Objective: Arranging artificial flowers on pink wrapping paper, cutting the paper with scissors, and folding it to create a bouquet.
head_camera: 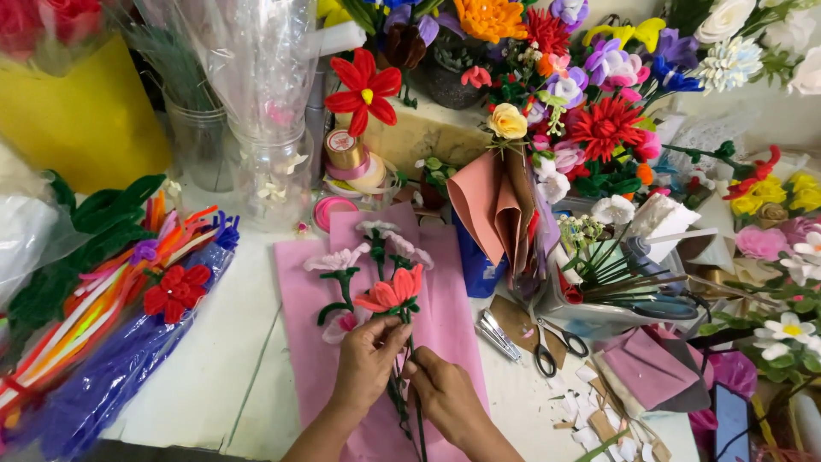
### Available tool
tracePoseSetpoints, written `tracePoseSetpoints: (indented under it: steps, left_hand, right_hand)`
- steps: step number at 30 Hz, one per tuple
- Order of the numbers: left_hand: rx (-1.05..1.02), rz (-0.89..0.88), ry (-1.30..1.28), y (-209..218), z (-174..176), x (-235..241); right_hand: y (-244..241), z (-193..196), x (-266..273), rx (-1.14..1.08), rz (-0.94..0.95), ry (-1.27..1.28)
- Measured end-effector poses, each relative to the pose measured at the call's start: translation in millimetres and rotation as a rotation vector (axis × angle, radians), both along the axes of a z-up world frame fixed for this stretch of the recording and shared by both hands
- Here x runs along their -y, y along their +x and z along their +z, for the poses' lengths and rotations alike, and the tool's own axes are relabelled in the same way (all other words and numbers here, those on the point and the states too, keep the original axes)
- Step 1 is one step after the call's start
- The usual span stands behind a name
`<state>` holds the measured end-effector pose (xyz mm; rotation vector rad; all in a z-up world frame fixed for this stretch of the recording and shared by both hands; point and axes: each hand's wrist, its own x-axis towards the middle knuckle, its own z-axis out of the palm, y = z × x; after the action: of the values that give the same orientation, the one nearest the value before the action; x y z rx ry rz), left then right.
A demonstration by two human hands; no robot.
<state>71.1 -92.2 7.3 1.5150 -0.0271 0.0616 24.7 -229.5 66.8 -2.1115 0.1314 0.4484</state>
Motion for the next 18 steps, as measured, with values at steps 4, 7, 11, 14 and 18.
tracePoseSetpoints:
  steps: [4,7,11,14,18]
  left_hand:
    - [-0.037,-0.040,-0.050,0,9,-2]
    - [-0.045,-0.041,-0.036,0,10,-3]
    - [-0.036,-0.042,-0.026,-1,18,-5]
    - [-0.079,-0.045,-0.084,-2,15,-4]
    - [-0.145,-0.063,-0.160,-7,21,-7]
  right_hand:
    - [5,-8,6,0.136,0.088,-0.188]
    - [7,-23,11,0.279,0.155,-0.369]
    - [2,-29,10,0.457,0.139,-0.472]
    - [2,1,3,0.281,0.076,-0.144]
    - [2,-24,1,0.048,0.012,0.557]
